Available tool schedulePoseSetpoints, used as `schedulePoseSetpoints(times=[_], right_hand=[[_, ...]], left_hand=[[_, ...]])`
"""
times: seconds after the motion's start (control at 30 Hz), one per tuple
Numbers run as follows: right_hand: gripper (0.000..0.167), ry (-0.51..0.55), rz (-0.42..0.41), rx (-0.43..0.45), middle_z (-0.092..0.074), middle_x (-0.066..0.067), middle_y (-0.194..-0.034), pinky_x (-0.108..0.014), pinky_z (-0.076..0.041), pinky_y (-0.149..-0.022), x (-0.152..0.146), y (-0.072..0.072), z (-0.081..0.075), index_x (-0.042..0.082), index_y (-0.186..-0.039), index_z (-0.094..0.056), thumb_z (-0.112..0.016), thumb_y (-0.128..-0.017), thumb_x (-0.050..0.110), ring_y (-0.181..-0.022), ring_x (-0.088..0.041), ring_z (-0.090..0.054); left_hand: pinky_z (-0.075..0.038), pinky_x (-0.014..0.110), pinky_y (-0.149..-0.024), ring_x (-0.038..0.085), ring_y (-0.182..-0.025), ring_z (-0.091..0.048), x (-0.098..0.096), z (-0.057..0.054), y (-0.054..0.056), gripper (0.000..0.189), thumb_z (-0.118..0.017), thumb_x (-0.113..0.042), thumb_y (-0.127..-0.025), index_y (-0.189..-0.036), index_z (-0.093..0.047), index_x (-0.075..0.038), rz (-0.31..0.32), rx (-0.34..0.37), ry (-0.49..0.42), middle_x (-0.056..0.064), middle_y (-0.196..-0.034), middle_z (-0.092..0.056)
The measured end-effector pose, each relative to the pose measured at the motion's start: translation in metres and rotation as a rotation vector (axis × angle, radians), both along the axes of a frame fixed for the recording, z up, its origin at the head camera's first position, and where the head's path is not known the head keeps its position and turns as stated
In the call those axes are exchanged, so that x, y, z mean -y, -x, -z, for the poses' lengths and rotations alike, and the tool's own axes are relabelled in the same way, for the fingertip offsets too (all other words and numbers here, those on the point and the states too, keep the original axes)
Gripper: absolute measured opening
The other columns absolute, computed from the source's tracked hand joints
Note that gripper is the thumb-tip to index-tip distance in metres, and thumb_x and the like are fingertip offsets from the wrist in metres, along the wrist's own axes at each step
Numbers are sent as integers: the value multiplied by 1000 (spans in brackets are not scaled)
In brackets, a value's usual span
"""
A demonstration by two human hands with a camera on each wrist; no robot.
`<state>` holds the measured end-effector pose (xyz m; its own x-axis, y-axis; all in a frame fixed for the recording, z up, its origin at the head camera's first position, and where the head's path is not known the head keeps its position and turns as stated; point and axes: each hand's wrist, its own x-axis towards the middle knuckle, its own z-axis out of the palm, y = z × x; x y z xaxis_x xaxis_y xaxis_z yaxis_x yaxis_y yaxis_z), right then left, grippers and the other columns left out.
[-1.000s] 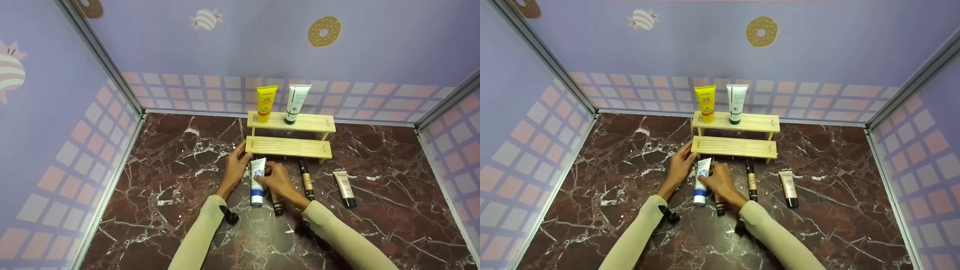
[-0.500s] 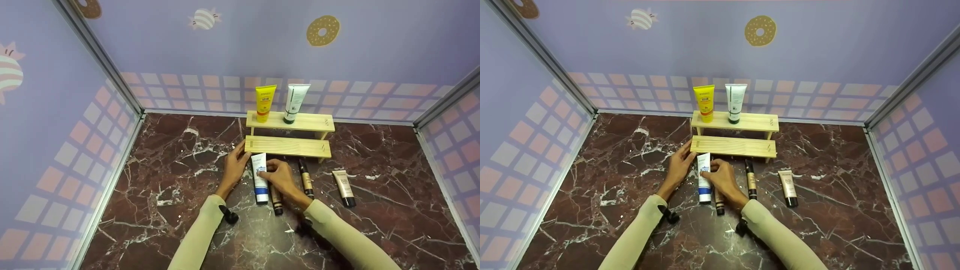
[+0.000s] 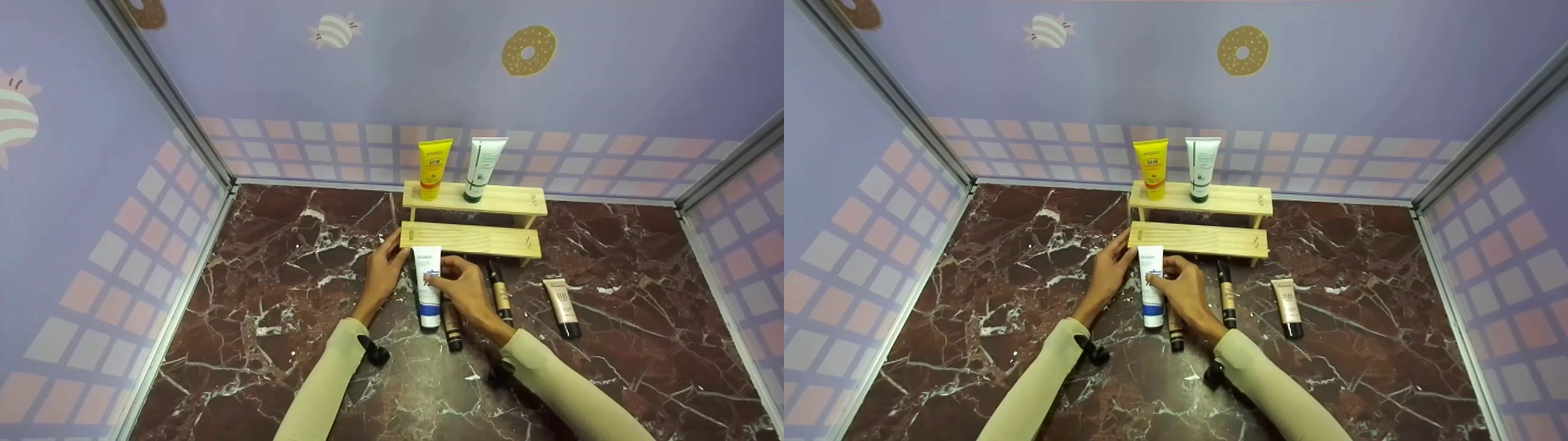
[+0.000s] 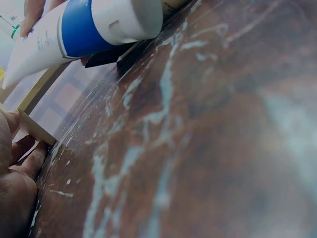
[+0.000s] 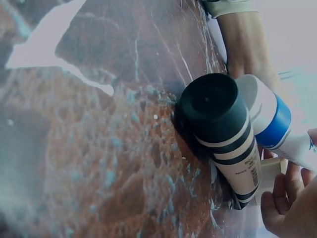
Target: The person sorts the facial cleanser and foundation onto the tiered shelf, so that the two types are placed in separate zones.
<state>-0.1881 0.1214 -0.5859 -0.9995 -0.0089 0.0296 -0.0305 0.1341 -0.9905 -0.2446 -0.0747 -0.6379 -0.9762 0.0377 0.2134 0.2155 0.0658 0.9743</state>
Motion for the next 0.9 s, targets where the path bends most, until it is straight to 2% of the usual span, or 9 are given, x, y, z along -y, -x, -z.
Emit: schedulePoseSetpoints(times=[0.17,0.47,0.73,0.9], right_hand=[[32,74,-19,-15,-79,-18,-102,-25,-58,-63,-3,-2,-6,-6,-117,-78,-90,-88,2,-88,-20,-71],[35,110,-19,-46,-80,-19,-106,-29,-65,-78,-9,-7,-18,-7,-121,-77,-90,-89,0,-91,-24,-76],[33,159,-27,-76,-79,-23,-108,-31,-67,-83,-21,-8,-24,-10,-118,-77,-88,-87,-5,-89,-23,-77],[34,148,-4,-75,-79,-21,-108,-31,-67,-83,-28,-9,-27,-9,-118,-77,-89,-87,-6,-90,-23,-77]], left_hand=[[-55,38,-115,35,-147,-58,0,-2,1,57,-68,-5,-109,-162,-50,3,0,-6,2,25,-157,-58],[-55,37,-115,35,-146,-59,0,-1,1,56,-69,-6,-108,-161,-52,4,-13,-13,15,25,-156,-59],[-52,43,-118,37,-146,-58,1,1,0,55,-70,-6,-108,-159,-54,5,-18,-33,22,27,-154,-60],[-53,43,-118,40,-143,-60,0,0,0,54,-71,-4,-107,-156,-55,8,-30,-61,30,29,-151,-62]])
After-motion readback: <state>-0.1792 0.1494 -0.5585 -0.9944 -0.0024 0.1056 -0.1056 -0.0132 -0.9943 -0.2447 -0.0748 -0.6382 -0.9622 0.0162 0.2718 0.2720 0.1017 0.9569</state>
